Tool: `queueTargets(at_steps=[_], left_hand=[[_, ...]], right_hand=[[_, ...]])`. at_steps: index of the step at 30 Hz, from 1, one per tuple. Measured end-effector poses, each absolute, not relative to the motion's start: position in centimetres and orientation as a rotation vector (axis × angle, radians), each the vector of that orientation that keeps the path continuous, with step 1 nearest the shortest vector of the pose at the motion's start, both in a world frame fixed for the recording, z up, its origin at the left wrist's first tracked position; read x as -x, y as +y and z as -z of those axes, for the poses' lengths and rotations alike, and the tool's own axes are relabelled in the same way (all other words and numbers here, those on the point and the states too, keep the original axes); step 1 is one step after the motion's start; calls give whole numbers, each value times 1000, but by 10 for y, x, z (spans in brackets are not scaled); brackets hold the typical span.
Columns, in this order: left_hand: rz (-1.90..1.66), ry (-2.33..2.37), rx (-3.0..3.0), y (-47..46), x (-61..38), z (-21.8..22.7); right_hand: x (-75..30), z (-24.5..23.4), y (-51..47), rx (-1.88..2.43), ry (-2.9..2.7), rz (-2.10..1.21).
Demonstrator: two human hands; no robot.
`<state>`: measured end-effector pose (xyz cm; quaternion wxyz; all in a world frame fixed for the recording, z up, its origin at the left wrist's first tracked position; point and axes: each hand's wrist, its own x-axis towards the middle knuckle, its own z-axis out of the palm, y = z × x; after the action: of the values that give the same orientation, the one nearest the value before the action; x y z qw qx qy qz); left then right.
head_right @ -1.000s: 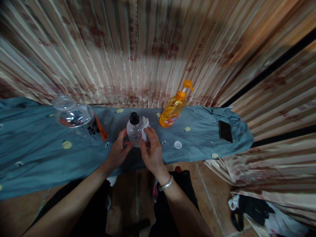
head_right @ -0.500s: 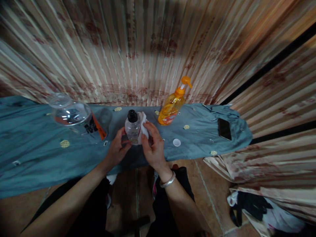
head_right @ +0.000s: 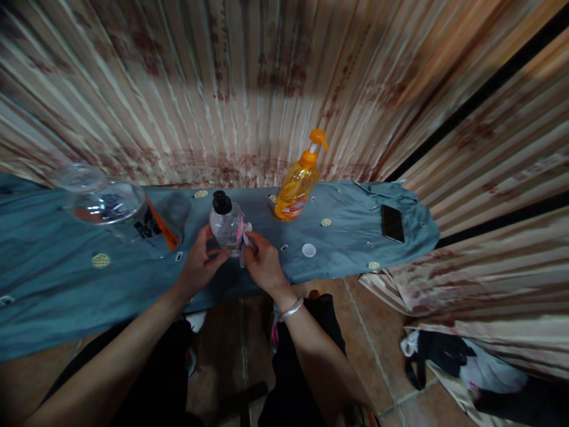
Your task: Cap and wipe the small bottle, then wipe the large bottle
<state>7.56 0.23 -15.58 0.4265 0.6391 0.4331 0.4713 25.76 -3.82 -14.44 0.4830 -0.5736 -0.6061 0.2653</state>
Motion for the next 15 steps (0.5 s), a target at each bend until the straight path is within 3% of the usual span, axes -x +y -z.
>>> queueTargets(at_steps=[9,15], left_hand=[[-1081,997,-1535,21,-71,144],[-999,1004,-1521,35,-72,149]], right_hand=[[-262,118,-42,1233,-1381,-593],[-254,96,-57,1181,-1525,-324]])
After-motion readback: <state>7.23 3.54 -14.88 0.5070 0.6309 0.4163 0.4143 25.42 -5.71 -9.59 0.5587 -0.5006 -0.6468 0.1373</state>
